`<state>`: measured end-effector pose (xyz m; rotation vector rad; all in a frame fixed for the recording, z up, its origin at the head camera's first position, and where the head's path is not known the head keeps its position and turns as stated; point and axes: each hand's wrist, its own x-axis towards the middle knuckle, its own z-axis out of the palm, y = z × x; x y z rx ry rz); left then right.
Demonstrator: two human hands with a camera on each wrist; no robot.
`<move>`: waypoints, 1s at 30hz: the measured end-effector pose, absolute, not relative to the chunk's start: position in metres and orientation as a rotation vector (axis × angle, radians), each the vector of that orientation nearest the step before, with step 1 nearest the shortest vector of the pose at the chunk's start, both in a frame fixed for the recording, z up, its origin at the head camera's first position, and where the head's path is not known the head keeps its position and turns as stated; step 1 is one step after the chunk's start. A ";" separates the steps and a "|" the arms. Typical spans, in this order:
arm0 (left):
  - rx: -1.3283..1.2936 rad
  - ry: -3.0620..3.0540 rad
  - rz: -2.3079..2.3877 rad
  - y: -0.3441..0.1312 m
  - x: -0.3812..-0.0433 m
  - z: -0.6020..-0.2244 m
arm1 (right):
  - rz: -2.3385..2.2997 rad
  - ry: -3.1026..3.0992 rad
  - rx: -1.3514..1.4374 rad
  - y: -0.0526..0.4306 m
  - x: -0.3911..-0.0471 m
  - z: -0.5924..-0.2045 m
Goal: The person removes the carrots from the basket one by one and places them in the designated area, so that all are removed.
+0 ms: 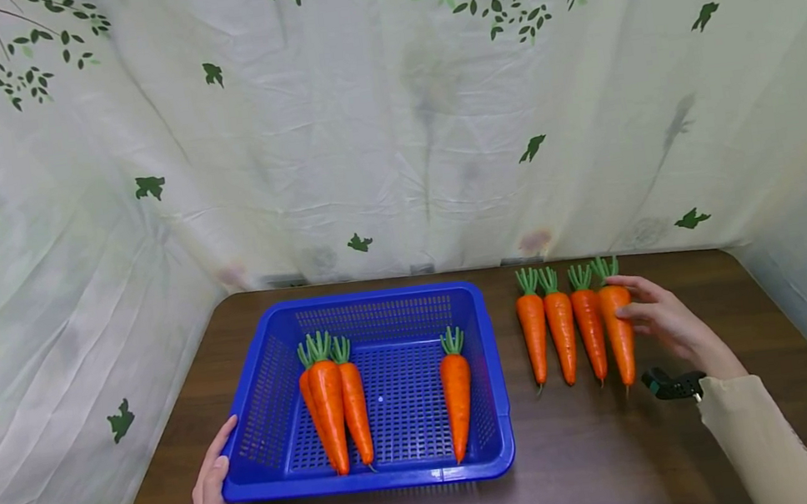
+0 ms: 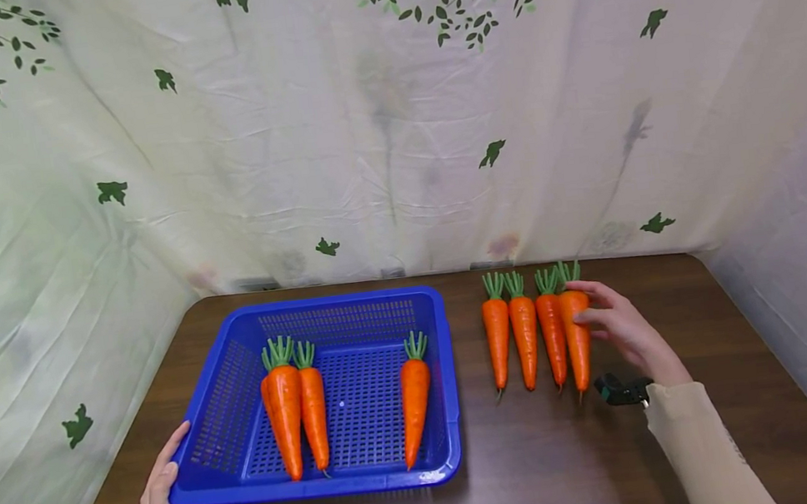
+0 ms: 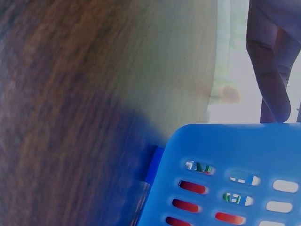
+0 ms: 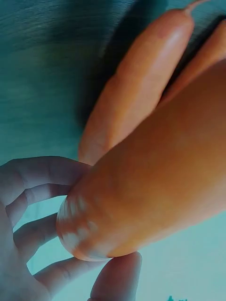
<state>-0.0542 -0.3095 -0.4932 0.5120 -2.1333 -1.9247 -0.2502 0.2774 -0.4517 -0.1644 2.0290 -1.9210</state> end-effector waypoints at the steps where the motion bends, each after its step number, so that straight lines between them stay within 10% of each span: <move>1: 0.513 -2.137 -1.921 -0.310 -0.054 -0.493 | -1.922 2.031 -0.161 0.279 -0.251 -0.452; 30: 0.501 -2.125 -1.939 -0.310 -0.054 -0.493 | -1.760 2.204 -0.095 0.292 -0.268 -0.481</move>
